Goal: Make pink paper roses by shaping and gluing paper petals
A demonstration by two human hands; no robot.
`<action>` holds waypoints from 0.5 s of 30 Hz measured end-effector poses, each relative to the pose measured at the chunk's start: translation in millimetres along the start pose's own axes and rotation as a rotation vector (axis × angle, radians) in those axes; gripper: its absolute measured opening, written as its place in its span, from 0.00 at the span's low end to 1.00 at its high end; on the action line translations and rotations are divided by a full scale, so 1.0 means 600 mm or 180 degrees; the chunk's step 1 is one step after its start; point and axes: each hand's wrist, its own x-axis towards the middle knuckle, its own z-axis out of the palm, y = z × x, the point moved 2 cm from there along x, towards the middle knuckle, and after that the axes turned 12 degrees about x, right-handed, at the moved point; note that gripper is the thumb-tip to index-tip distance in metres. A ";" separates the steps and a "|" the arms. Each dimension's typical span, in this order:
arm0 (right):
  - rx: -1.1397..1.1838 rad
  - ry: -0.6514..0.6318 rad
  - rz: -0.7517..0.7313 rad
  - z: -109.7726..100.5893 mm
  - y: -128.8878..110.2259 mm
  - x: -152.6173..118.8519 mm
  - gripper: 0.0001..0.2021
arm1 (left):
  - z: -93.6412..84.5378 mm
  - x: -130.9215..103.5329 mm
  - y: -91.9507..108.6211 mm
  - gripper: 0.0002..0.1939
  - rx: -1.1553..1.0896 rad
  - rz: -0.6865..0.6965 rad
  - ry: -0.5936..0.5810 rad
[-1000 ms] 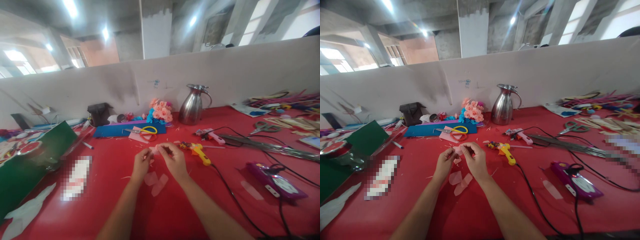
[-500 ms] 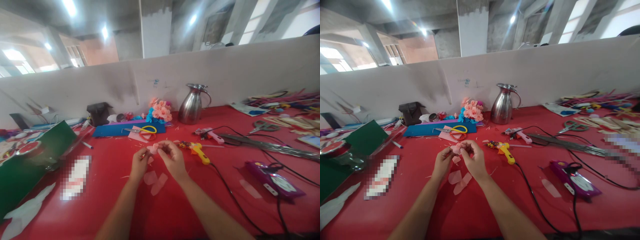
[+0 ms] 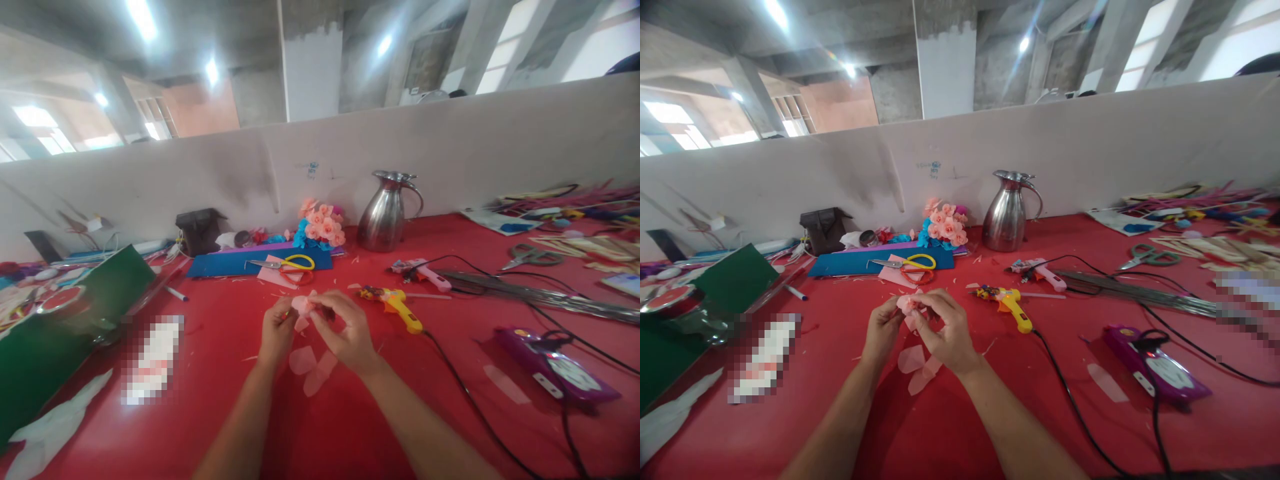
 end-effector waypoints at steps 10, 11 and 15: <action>-0.0487 0.0080 -0.0119 0.004 0.011 -0.003 0.07 | -0.008 0.003 0.014 0.08 0.0733 0.0312 0.0303; -0.0507 0.0121 -0.0079 0.003 0.012 -0.003 0.07 | -0.008 0.003 0.014 0.07 0.0819 0.0322 0.0341; -0.0649 0.0424 -0.0012 -0.001 0.011 0.000 0.06 | -0.005 0.003 0.011 0.05 0.1048 0.0323 0.0606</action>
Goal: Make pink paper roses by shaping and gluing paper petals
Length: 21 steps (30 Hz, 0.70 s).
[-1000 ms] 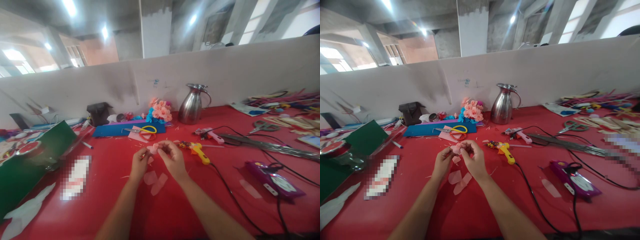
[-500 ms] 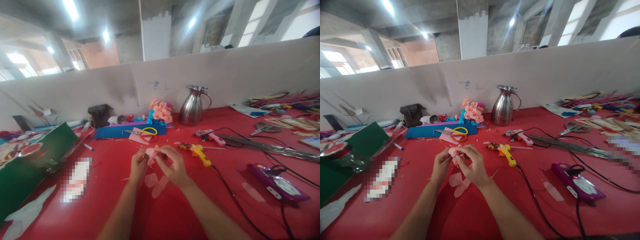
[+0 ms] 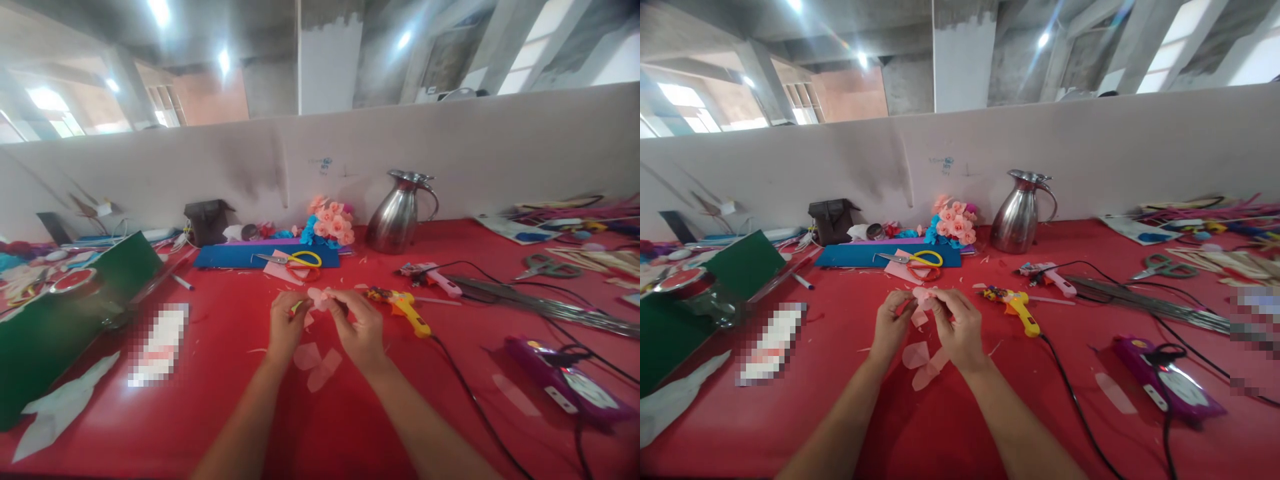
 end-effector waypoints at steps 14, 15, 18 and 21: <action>0.1066 0.0186 0.1443 0.006 0.031 0.013 0.11 | 0.009 -0.004 -0.012 0.08 0.0026 -0.0471 -0.0318; 0.1076 0.0123 0.1453 0.006 0.032 0.012 0.11 | 0.010 -0.004 -0.014 0.08 0.0040 -0.0468 -0.0320; 0.0982 0.0109 0.1457 0.005 0.036 0.010 0.11 | 0.013 -0.005 -0.016 0.08 0.0085 -0.0402 -0.0391; 0.0874 0.0226 0.1466 0.000 0.038 0.010 0.10 | 0.016 -0.005 -0.016 0.07 0.0042 -0.0379 -0.0540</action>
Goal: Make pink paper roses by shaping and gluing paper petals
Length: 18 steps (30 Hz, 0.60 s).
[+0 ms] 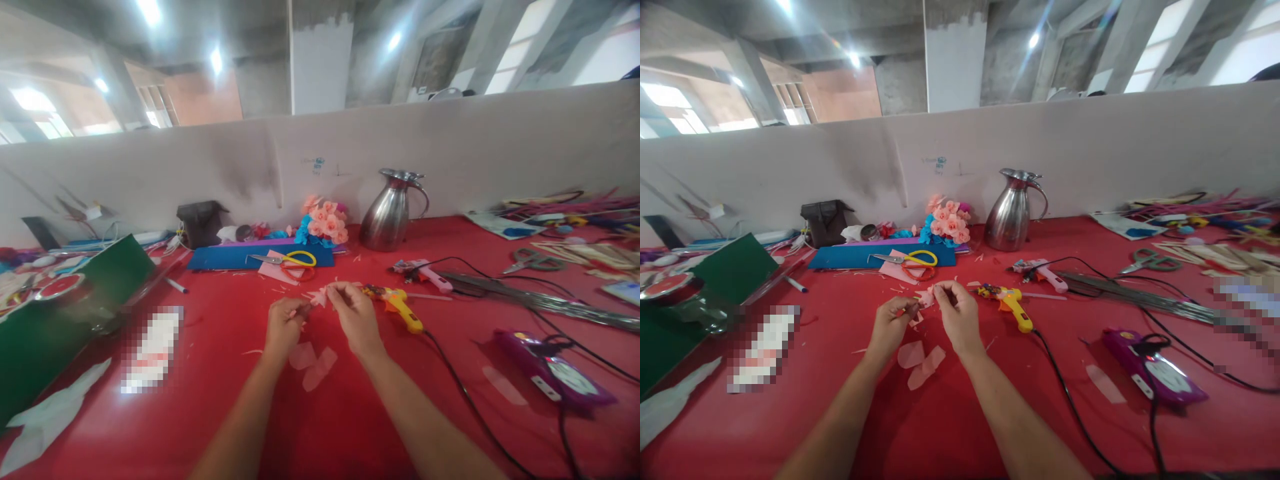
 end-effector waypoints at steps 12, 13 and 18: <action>0.0084 0.0500 -0.0230 -0.011 0.000 0.000 0.09 | 0.002 0.000 0.007 0.07 -0.0517 -0.0332 -0.0296; 0.0079 0.0534 -0.0272 -0.012 0.000 0.000 0.09 | 0.003 0.000 0.006 0.07 -0.0544 -0.0345 -0.0309; 0.0031 0.0984 -0.0583 -0.025 -0.017 -0.002 0.09 | 0.002 0.003 -0.006 0.07 -0.0547 -0.0496 -0.0219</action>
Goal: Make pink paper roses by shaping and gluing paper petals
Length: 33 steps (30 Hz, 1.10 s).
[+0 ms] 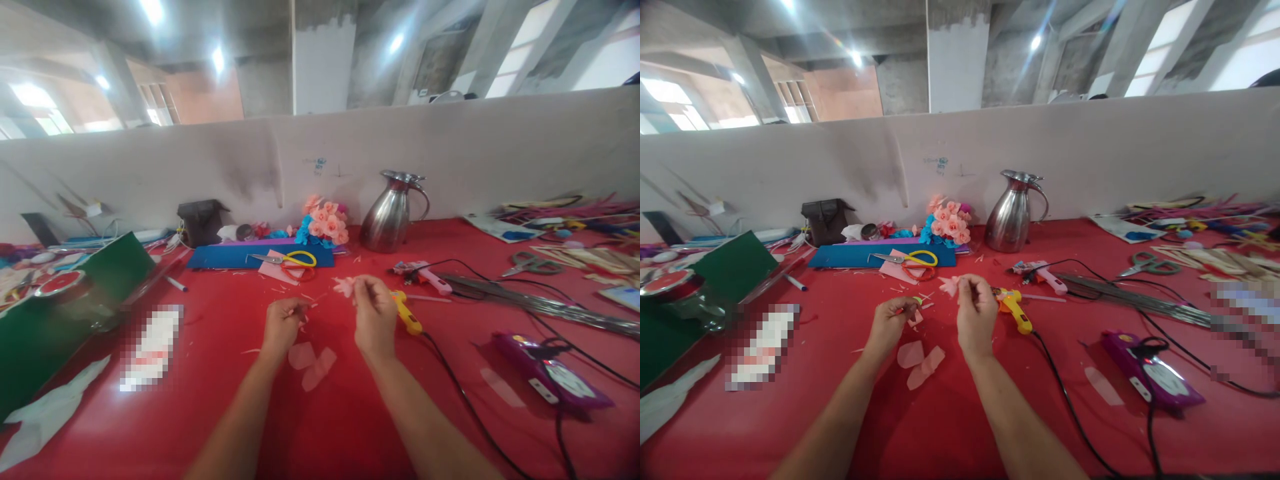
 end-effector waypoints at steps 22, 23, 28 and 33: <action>-0.1620 -0.1991 -0.0130 0.083 0.056 0.028 0.08 | -0.013 0.007 -0.019 0.06 -0.1002 -0.0578 0.0862; -0.1483 -0.1987 -0.0023 0.073 0.060 0.018 0.08 | -0.011 0.006 -0.017 0.05 -0.0956 -0.0572 0.0814; -0.1282 -0.1964 0.0312 0.057 0.069 0.003 0.09 | -0.006 0.003 -0.015 0.05 -0.0817 -0.0604 0.0760; -0.0937 -0.1807 0.0498 0.062 0.075 -0.007 0.10 | -0.001 0.004 -0.014 0.04 -0.0745 -0.0586 0.0469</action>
